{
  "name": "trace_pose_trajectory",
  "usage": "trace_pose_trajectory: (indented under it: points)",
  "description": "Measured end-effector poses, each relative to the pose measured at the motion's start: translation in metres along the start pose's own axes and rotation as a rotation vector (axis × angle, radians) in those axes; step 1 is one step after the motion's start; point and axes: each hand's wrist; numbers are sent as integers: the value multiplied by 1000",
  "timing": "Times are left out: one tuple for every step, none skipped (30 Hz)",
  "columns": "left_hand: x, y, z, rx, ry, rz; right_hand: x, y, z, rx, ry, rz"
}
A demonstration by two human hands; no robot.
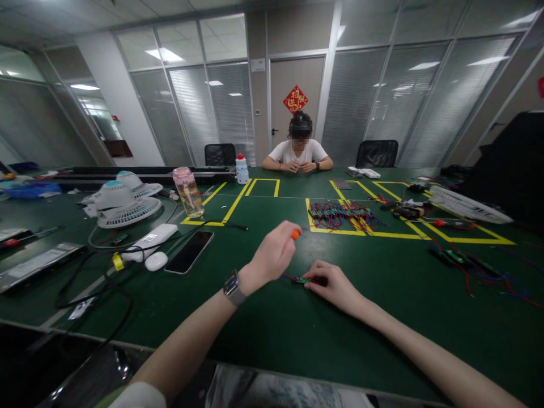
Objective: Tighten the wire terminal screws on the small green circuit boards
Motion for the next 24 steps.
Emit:
trace_pose_trajectory:
  points:
    - [-3, -4, 3, 75, -105, -131, 0, 0, 0, -2, 5, 3]
    - [-6, -6, 6, 129, -186, -269, 1, 0, 1, -2, 6, 3]
    - [-9, -6, 7, 173, -239, -405, 1, 1, 1, 0, 3, 0]
    - [-10, -6, 9, 208, -275, -524, 2, 2, 1, 5, -1, -1]
    - [-11, -4, 9, 222, -311, -613, 3, 2, 1, 10, -6, 0]
    - [-12, -2, 9, 232, -339, -671, 3, 3, 0, 14, -10, 1]
    - [-11, 1, 9, 231, -358, -703, 3, 4, 0, 16, -15, 3]
    - [-11, 4, 8, 224, -370, -714, 3, 4, 0, 17, -22, 3]
    - [-10, 7, 7, 215, -374, -713, 2, 4, -1, 19, -28, 1]
    - [-8, 9, 6, 202, -372, -708, 2, 5, -1, 22, -33, -3]
    - [-7, 12, 4, 189, -368, -704, 1, 5, -2, 26, -38, -8]
    - [-6, 14, 4, 178, -365, -701, 1, 5, -2, 30, -42, -12]
    - [-4, 16, 3, 168, -364, -702, 1, 4, -2, 35, -44, -15]
    - [-3, 17, 2, 159, -365, -704, 0, 4, -2, 39, -45, -17]
    - [-2, 18, 2, 152, -367, -704, 0, 4, -2, 40, -47, -20]
    - [-2, 19, 2, 147, -368, -701, 0, 4, -2, 41, -48, -22]
    - [-1, 19, 2, 142, -368, -697, 0, 4, -1, 40, -50, -24]
    - [-1, 20, 2, 135, -366, -693, 0, 4, -1, 39, -53, -27]
    - [-1, 20, 2, 130, -365, -686, 0, 4, -1, 38, -54, -28]
    - [-1, 20, 2, 128, -363, -680, 0, 4, -1, 38, -55, -28]
    - [-1, 20, 2, 126, -361, -676, 0, 4, -1, 39, -54, -25]
    - [-1, 21, 2, 125, -361, -674, 1, 4, -1, 41, -53, -22]
    - [-2, 21, 2, 125, -363, -673, 1, 4, -1, 42, -51, -19]
    - [-2, 21, 2, 125, -365, -671, 1, 5, -1, 43, -50, -16]
Point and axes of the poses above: each hand's wrist, its own z-axis towards the middle knuckle, its own y-axis out of the palm, x = y × z, and after that the axes turned 8 degrees about z, right-handed
